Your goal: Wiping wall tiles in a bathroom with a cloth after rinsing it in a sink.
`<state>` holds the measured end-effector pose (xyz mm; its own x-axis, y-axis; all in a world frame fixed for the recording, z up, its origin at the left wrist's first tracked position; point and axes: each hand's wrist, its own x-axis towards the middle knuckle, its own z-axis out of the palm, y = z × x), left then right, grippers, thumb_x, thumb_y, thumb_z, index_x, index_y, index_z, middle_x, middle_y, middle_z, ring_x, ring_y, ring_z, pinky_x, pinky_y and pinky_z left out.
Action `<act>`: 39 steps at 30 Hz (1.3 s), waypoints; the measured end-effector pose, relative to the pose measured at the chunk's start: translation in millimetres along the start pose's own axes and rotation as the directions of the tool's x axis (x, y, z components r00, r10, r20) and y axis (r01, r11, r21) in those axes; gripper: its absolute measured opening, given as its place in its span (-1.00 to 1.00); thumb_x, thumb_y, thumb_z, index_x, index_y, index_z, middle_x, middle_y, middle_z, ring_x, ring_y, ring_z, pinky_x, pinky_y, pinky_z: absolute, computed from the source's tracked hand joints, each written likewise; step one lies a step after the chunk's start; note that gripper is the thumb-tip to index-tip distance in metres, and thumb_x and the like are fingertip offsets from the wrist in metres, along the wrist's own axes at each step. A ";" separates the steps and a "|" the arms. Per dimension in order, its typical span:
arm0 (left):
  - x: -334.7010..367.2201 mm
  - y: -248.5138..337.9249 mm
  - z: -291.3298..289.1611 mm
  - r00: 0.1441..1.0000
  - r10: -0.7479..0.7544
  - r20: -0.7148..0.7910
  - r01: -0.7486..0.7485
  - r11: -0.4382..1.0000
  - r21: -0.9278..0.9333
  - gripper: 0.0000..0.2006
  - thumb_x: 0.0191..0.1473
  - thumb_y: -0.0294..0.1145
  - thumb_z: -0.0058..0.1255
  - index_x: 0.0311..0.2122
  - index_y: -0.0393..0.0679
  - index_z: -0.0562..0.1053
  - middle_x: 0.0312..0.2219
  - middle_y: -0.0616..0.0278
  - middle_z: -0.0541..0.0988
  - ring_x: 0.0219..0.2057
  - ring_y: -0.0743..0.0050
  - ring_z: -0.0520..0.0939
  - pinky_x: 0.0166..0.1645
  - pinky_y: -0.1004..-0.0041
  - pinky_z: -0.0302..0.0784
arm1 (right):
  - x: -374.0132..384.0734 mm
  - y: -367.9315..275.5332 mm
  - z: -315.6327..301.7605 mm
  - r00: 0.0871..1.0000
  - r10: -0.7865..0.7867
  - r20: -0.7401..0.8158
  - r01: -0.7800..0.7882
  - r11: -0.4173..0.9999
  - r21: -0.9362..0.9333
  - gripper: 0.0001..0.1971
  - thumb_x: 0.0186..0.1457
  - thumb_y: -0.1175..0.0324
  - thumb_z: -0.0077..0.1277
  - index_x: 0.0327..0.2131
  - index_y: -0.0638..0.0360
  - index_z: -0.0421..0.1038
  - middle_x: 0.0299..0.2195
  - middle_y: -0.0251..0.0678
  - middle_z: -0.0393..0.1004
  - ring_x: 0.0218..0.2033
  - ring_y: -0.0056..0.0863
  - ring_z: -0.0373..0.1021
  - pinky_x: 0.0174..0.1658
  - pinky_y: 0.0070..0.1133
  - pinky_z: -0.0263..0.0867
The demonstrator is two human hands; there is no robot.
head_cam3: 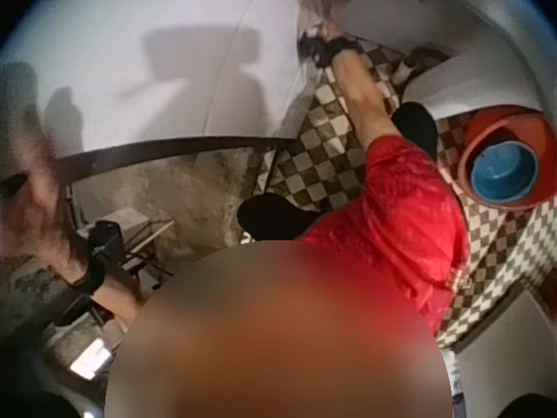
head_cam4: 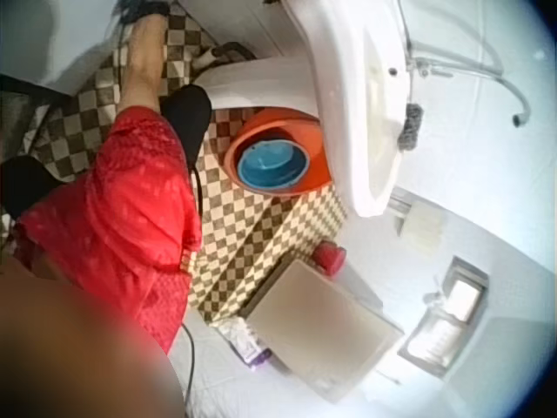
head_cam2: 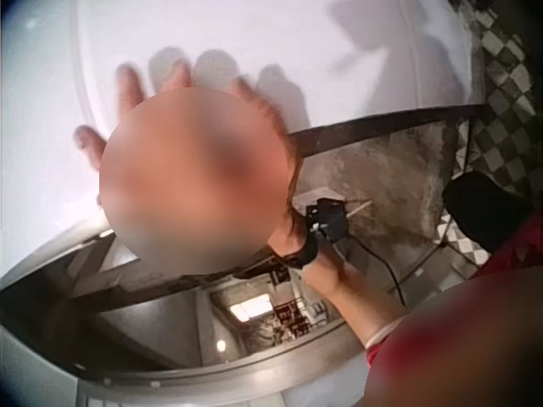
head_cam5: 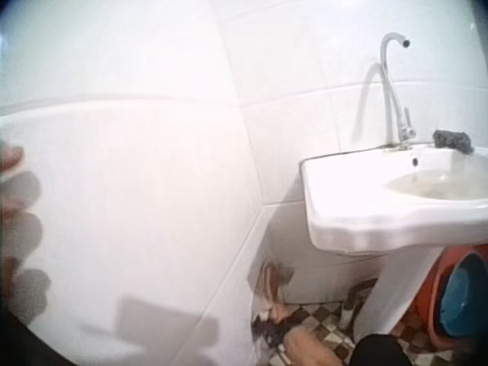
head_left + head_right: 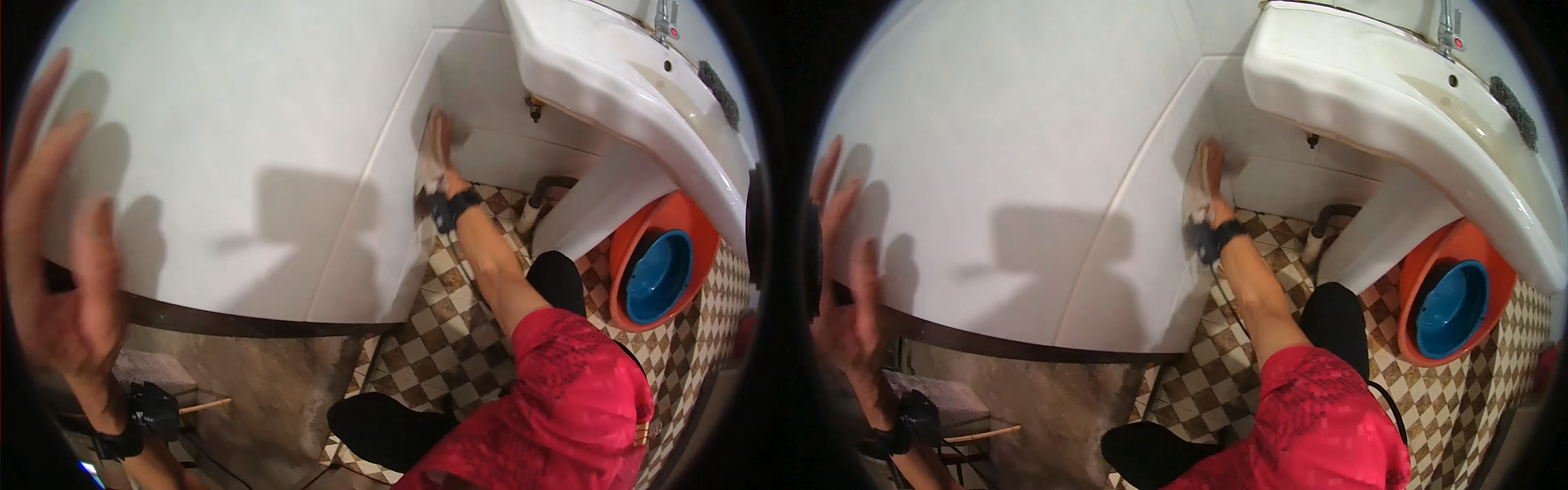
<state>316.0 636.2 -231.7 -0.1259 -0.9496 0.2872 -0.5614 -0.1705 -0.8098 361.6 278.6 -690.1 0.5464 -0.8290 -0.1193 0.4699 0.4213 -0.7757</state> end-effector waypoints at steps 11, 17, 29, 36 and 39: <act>-36.4 55.9 55.5 0.955 -0.006 -0.296 0.036 0.995 0.095 -0.61 0.06 -0.34 -0.08 0.02 -0.18 0.36 0.07 -0.03 0.33 0.18 0.06 0.22 0.29 0.07 -0.13 | -95.1 -86.0 77.6 0.559 -0.619 0.552 0.829 0.422 -0.366 -0.28 -0.08 0.35 -0.18 0.21 0.29 -0.11 0.20 -0.04 -0.01 0.23 -0.17 -0.07 0.25 -0.41 -0.17; -51.8 66.9 29.6 0.984 -0.176 -0.012 0.176 0.973 0.149 -0.65 0.08 -0.24 -0.17 -0.09 -0.20 0.44 0.00 -0.24 0.36 0.07 -0.12 0.33 0.16 0.10 0.16 | 90.4 -102.1 56.0 0.510 -0.776 0.371 0.858 0.428 -0.285 -0.44 0.03 0.43 -0.22 0.16 0.22 0.00 0.14 -0.06 0.11 0.17 -0.14 0.05 0.22 -0.36 -0.07; -19.3 55.5 51.4 0.985 -0.004 -0.170 0.009 1.000 0.027 -0.73 -0.06 -0.40 -0.05 -0.19 -0.12 0.50 -0.12 0.05 0.52 0.01 0.10 0.43 0.19 0.21 0.15 | -145.9 29.4 -9.5 0.988 0.153 0.018 -0.150 0.982 -0.115 -0.44 0.13 0.39 -0.29 0.21 0.21 -0.11 0.13 -0.16 0.09 0.15 -0.35 0.02 0.19 -0.46 -0.12; -26.3 62.5 50.4 0.967 -0.057 -0.249 0.056 0.998 -0.013 -0.73 -0.09 -0.38 -0.01 -0.20 -0.05 0.49 -0.16 0.18 0.55 0.02 0.09 0.42 0.17 0.21 0.22 | -158.9 -106.4 117.4 0.229 -0.724 0.651 0.971 0.128 -0.200 -0.36 -0.05 0.37 -0.13 0.15 0.35 -0.01 0.13 0.05 0.07 0.08 -0.06 0.17 0.17 -0.28 -0.03; -19.7 68.6 63.3 0.941 -0.083 -0.329 0.016 0.979 -0.202 -0.72 0.01 -0.47 -0.09 -0.12 -0.17 0.45 -0.09 0.03 0.50 0.03 0.06 0.43 0.22 0.07 0.14 | -13.1 -129.9 103.7 0.288 -0.728 0.622 0.890 -0.037 -0.455 -0.36 0.08 0.08 -0.13 0.17 0.19 0.00 0.12 0.04 0.11 0.12 -0.07 0.09 0.15 -0.30 -0.01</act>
<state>331.8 626.5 -325.3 -0.3409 -0.7925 0.5057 -0.7169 -0.1288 -0.6852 365.4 272.9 -523.5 0.2473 -0.3167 0.9157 0.1536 -0.9203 -0.3598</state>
